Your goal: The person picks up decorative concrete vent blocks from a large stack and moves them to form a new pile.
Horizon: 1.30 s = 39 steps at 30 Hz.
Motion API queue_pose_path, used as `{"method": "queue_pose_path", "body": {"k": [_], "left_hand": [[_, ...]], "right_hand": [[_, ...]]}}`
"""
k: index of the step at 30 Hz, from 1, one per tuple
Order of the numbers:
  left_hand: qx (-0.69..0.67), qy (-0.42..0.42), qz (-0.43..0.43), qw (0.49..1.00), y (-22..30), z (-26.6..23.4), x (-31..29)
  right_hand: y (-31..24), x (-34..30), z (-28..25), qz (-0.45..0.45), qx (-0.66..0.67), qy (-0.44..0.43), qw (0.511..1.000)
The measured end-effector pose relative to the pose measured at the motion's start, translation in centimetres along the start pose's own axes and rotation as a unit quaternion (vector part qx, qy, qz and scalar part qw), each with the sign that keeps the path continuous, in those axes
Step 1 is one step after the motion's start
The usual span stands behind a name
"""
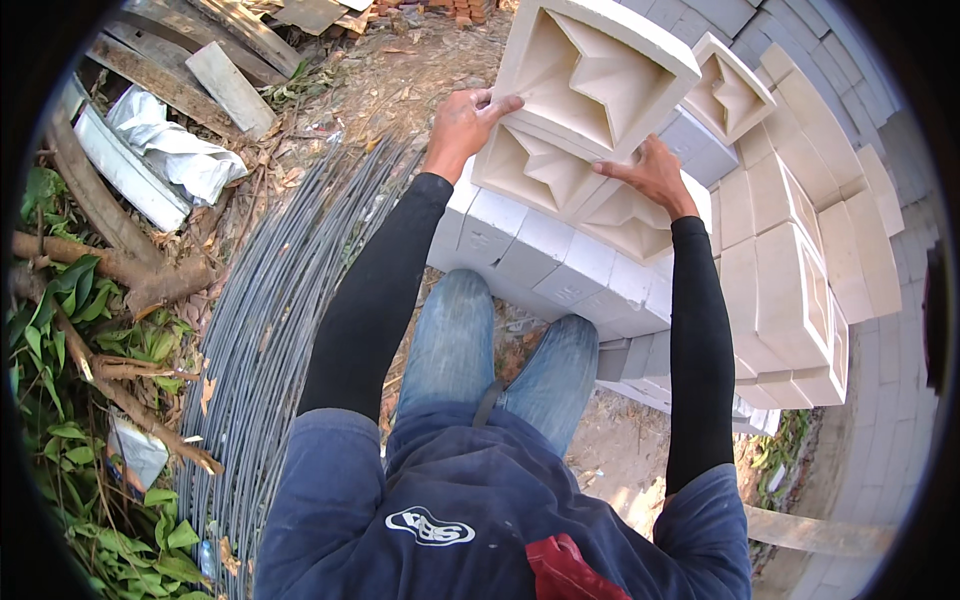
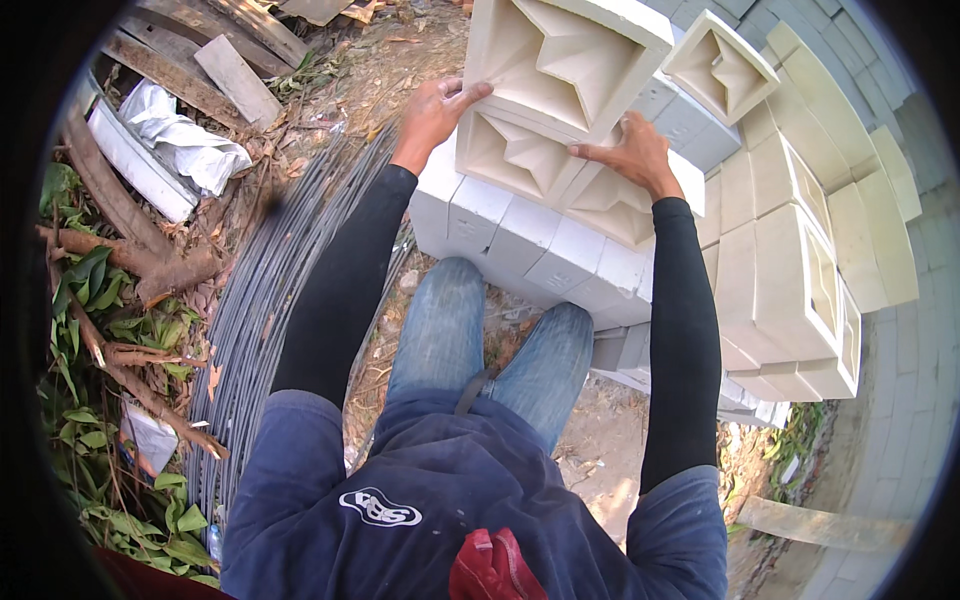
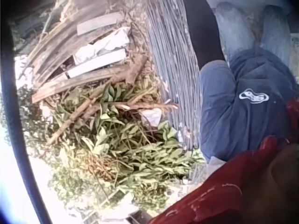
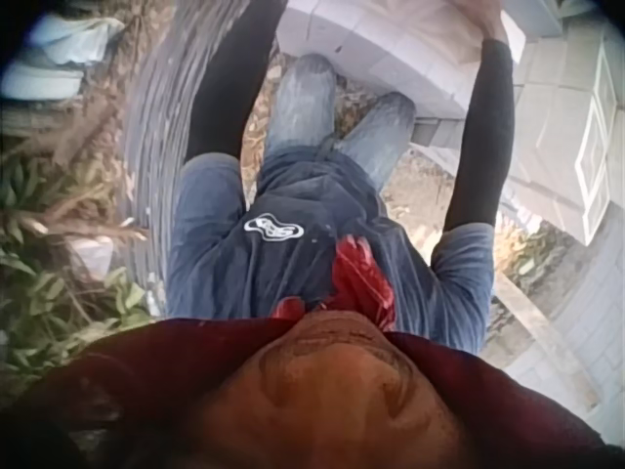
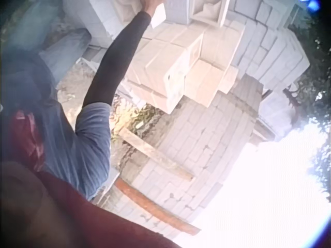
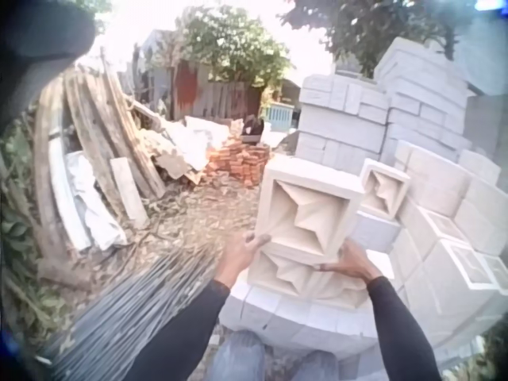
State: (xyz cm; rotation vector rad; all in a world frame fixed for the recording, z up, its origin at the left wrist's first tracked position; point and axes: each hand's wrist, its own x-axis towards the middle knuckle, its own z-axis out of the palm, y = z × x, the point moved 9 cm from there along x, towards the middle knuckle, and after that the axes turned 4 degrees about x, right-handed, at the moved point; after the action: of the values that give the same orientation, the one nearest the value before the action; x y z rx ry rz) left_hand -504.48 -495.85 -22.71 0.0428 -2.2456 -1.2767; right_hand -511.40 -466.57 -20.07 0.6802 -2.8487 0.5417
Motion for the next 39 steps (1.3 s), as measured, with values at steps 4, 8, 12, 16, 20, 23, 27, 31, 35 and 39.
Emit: {"method": "queue_pose_path", "body": {"k": [4,8,12,16,20,23,27,31,35,39], "left_hand": [[-0.016,0.003,-0.012,1.0,0.1,-0.3,-0.3],[-0.008,0.007,-0.002,1.0,0.4,-0.4,-0.2],[-0.006,-0.008,-0.022,1.0,0.6,-0.1,-0.3],[-0.014,-0.01,-0.029,0.999,0.1,-0.2,-0.3],[0.013,-0.015,-0.05,0.999,-0.5,-0.1,-0.1],[0.024,-0.019,-0.06,0.998,-0.8,0.1,-0.2],[0.01,-0.022,-0.042,0.999,-1.4,0.2,0.3],[0.023,-0.014,-0.038,0.999,-0.8,0.3,0.0],[0.031,-0.015,-0.037,0.999,-0.3,0.1,-0.2],[0.069,-0.03,-0.04,0.996,0.2,0.0,-0.3]], "right_hand": [[-0.4,-0.2,0.0,-0.013,0.004,0.016,1.0],[-0.5,-0.3,-0.1,-0.024,0.017,0.031,0.999],[0.1,-0.1,0.0,-0.01,0.013,0.011,1.0],[-0.2,-0.2,0.1,-0.01,0.02,0.009,1.0],[0.2,0.2,0.4,-0.007,0.016,0.001,1.0],[1.0,0.5,0.9,-0.002,0.0,0.0,1.0],[1.4,0.4,1.0,-0.029,0.037,-0.032,0.998],[1.6,0.2,1.4,-0.028,-0.01,-0.021,0.999],[1.7,0.3,1.4,-0.023,-0.018,-0.015,0.999],[1.6,0.2,1.2,-0.019,-0.018,-0.018,1.0]]}}
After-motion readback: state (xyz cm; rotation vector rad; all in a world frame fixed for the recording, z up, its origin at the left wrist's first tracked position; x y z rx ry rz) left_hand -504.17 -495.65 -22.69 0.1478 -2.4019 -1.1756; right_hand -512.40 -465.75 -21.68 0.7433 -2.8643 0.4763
